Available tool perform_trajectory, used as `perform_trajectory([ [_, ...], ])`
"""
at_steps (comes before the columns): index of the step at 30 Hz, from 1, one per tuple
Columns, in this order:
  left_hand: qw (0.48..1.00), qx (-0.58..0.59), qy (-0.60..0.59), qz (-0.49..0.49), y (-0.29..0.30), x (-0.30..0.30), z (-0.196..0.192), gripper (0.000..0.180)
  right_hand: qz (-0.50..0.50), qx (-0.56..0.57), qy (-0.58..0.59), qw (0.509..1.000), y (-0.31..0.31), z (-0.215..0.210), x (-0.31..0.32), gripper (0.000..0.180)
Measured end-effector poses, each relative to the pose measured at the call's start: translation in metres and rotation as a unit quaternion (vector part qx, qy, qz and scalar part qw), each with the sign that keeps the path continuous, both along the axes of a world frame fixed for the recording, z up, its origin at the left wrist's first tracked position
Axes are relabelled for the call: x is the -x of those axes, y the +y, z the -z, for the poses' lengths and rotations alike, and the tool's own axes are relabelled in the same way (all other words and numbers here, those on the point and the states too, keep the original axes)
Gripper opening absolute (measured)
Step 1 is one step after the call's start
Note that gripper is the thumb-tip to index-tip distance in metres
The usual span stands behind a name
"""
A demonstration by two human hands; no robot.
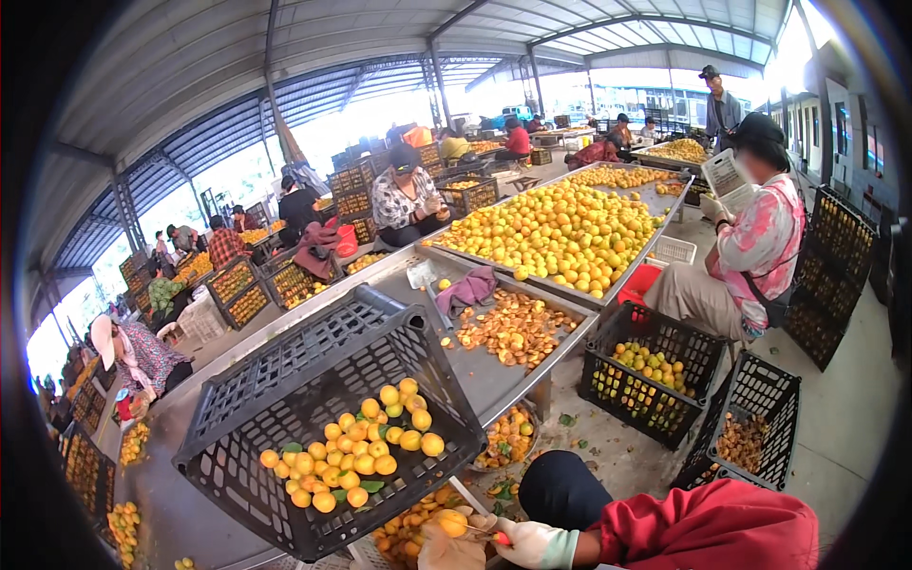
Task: The person sits at a processing table in a large shed, peeling yellow mangoes one by one using a small knife. They hold the fruit in their left hand and use the knife in their right hand to remove the skin, placing the peeled fruit into a white basket below and discarding the peels onto the table.
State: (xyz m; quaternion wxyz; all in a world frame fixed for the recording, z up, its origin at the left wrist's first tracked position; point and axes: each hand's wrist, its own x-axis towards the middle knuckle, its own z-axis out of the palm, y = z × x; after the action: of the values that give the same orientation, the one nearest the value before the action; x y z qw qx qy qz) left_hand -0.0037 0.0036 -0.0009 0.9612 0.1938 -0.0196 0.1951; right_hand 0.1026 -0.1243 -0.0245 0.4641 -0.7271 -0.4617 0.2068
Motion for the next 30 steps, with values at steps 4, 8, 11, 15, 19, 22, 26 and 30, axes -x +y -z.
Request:
perform_trajectory([
  [4, 0.997, 0.029, 0.068, 0.036, 0.020, 0.006, 0.012, 0.040, -0.028, 0.077, -0.042, 0.996, -0.004, -0.018, -0.007, 0.024],
  [8, 0.972, -0.176, 0.151, -0.036, 0.033, 0.011, -0.023, 0.039, -0.055, 0.207, -0.079, 0.973, 0.006, -0.044, -0.018, 0.034],
  [11, 0.747, -0.589, 0.278, -0.134, 0.029, 0.005, -0.058, 0.041, -0.040, 0.182, -0.096, 0.978, 0.002, -0.038, -0.024, 0.032],
  [15, 0.825, -0.461, 0.304, -0.123, 0.017, 0.004, -0.049, 0.030, -0.011, 0.157, -0.039, 0.987, 0.007, -0.037, -0.013, 0.027],
  [19, 0.974, -0.168, 0.139, -0.061, -0.002, -0.009, -0.007, 0.045, 0.004, 0.132, -0.026, 0.991, 0.006, -0.021, 0.004, 0.032],
  [22, 0.988, -0.060, 0.144, -0.001, -0.005, -0.010, -0.004, 0.069, 0.019, 0.124, -0.046, 0.991, 0.006, -0.010, 0.004, 0.036],
  [26, 0.981, -0.050, 0.184, -0.035, -0.012, -0.012, -0.012, 0.061, 0.031, 0.108, -0.032, 0.993, 0.006, -0.012, 0.003, 0.035],
  [30, 0.860, -0.448, 0.207, -0.131, -0.020, -0.019, -0.019, 0.033, 0.059, 0.093, -0.034, 0.993, 0.008, -0.005, 0.005, 0.033],
])
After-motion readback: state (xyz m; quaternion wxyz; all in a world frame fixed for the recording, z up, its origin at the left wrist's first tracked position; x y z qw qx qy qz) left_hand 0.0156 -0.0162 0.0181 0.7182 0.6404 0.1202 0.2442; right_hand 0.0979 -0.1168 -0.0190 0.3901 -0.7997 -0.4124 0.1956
